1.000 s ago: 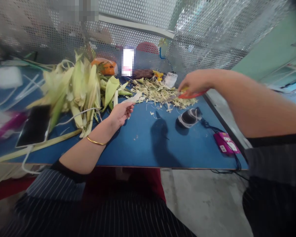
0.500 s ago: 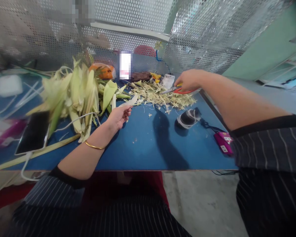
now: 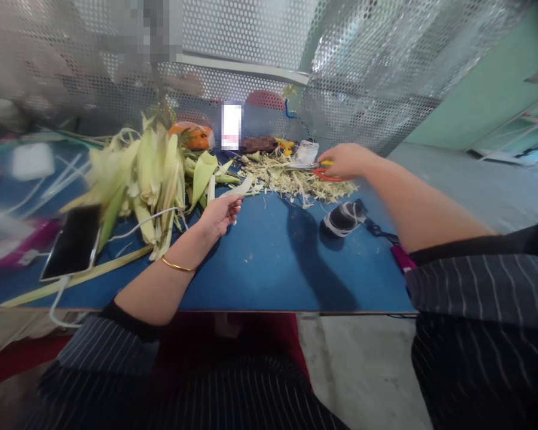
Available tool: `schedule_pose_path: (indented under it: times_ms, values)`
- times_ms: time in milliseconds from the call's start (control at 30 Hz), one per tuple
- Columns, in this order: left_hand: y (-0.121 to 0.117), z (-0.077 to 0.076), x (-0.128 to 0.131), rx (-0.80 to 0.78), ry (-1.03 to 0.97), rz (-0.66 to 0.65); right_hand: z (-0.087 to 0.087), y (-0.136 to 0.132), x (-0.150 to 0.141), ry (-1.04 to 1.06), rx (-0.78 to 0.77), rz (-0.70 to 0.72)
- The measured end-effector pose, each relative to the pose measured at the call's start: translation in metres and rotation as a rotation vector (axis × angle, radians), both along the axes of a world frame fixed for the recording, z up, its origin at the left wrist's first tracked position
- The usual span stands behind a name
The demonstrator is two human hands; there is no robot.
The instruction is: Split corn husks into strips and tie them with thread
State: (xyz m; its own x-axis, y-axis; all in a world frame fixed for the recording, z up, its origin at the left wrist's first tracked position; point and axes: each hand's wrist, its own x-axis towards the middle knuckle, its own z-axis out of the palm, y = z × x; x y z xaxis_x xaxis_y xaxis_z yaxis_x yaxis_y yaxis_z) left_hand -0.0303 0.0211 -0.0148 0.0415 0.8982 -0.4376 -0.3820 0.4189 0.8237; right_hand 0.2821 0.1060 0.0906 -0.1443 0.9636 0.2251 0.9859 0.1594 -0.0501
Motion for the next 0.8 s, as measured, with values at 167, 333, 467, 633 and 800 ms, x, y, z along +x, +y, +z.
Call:
schedule_pose_path:
  times_ms: [167,333,467,633,800]
  values:
    - [-0.003,0.003,0.002,0.011,-0.015,-0.012,0.002,-0.055,-0.025,-0.194,-0.382,0.094]
    - [-0.001,0.001,0.001,0.022,-0.022,0.015,-0.038,-0.107,-0.056,-0.206,-0.472,0.128]
    - [-0.001,-0.001,0.002,0.031,0.013,0.017,-0.071,-0.12,-0.055,-0.056,-0.226,-0.174]
    - [-0.009,-0.002,0.008,0.089,0.071,-0.062,-0.105,-0.117,-0.066,0.05,-0.108,-0.38]
    - [-0.015,-0.004,0.014,0.143,0.167,-0.182,-0.101,-0.122,-0.081,-0.013,-0.18,-0.348]
